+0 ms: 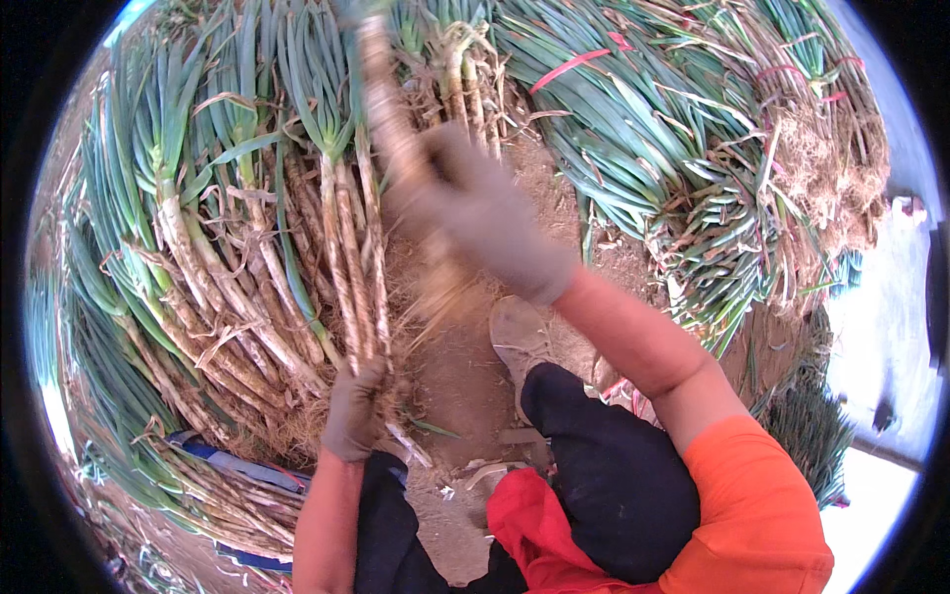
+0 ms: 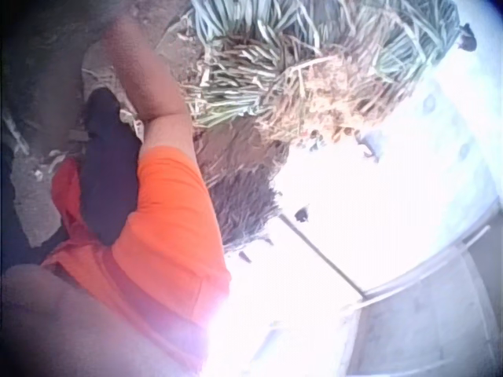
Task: The person processes scallions by sorting them, bundling them together, tying them with a red ribbon, and trimming the roots with a blade.
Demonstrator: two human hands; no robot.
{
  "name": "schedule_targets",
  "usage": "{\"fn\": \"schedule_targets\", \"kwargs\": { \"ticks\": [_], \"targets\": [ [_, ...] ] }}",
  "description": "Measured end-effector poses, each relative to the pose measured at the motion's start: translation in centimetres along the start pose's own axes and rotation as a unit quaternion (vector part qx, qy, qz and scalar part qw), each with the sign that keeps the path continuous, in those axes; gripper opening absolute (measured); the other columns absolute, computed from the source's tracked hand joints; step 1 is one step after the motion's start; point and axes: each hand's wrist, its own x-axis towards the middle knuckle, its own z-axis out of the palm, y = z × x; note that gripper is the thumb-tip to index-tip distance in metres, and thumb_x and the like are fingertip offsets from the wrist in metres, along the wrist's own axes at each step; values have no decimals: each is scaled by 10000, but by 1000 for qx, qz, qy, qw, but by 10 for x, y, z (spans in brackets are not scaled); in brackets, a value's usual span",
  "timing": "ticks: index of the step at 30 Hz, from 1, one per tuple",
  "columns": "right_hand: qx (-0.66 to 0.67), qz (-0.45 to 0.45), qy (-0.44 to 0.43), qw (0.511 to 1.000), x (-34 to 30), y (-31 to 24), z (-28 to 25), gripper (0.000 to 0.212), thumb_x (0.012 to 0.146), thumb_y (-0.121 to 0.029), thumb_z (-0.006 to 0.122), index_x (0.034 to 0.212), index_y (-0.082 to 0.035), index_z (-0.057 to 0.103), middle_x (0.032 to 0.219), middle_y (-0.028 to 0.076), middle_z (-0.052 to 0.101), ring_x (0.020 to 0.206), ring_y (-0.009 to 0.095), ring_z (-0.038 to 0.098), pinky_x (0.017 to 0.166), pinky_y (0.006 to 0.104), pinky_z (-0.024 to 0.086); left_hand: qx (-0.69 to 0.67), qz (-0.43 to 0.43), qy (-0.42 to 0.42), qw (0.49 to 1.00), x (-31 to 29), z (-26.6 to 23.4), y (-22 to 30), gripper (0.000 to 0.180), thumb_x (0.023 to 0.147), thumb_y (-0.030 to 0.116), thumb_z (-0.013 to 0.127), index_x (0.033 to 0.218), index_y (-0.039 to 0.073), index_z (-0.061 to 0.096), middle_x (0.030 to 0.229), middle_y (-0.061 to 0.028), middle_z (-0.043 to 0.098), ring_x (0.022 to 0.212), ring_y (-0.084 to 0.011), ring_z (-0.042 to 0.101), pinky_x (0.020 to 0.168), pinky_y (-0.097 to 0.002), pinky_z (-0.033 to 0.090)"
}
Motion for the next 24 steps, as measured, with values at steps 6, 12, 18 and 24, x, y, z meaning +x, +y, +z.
{"fn": "schedule_targets", "kwargs": {
  "ticks": [6, 12, 18, 24],
  "targets": [
    [-156, 58, -182, 969, -6, 57, 55, 572, 884, -386, 633, 1280, -9, 466, 1046, 193, 607, 1106, 327, 572, 901, 445, 458, 42, -13, -62, 997, 12, 3, -22, 341, 941, 179, 614, 1231, 35, 507, 907, -77, 644, 748, -217, 664, 639, -374, 591],
    [-484, 106, 128, 859, -3, 196, -10, 578, 831, -338, 644, 1249, 28, 485, 1088, 229, 621, 1103, 337, 577, 956, 426, 461, 11, -31, -66, 997, 2, 5, -19, 314, 954, 253, 613, 1161, 34, 526, 834, -78, 625, 735, -199, 649, 609, -360, 579],
    [-42, 296, 123, 946, 19, 178, -69, 391, 729, -111, 661, 1062, 55, 540, 981, 218, 641, 875, 311, 652, 757, 376, 557, -18, 29, -91, 995, -25, 17, 21, 251, 927, 228, 651, 1018, -3, 608, 837, -96, 632, 712, -177, 626, 546, -296, 502],
    [224, 269, 69, 934, 0, 87, -113, 289, 832, -149, 670, 1035, 16, 546, 821, 59, 591, 617, 117, 553, 551, 267, 489, 46, 11, -17, 999, -8, -16, 4, 240, 933, 221, 649, 1014, 4, 586, 814, -59, 633, 655, -169, 620, 592, -287, 527]
  ]
}}
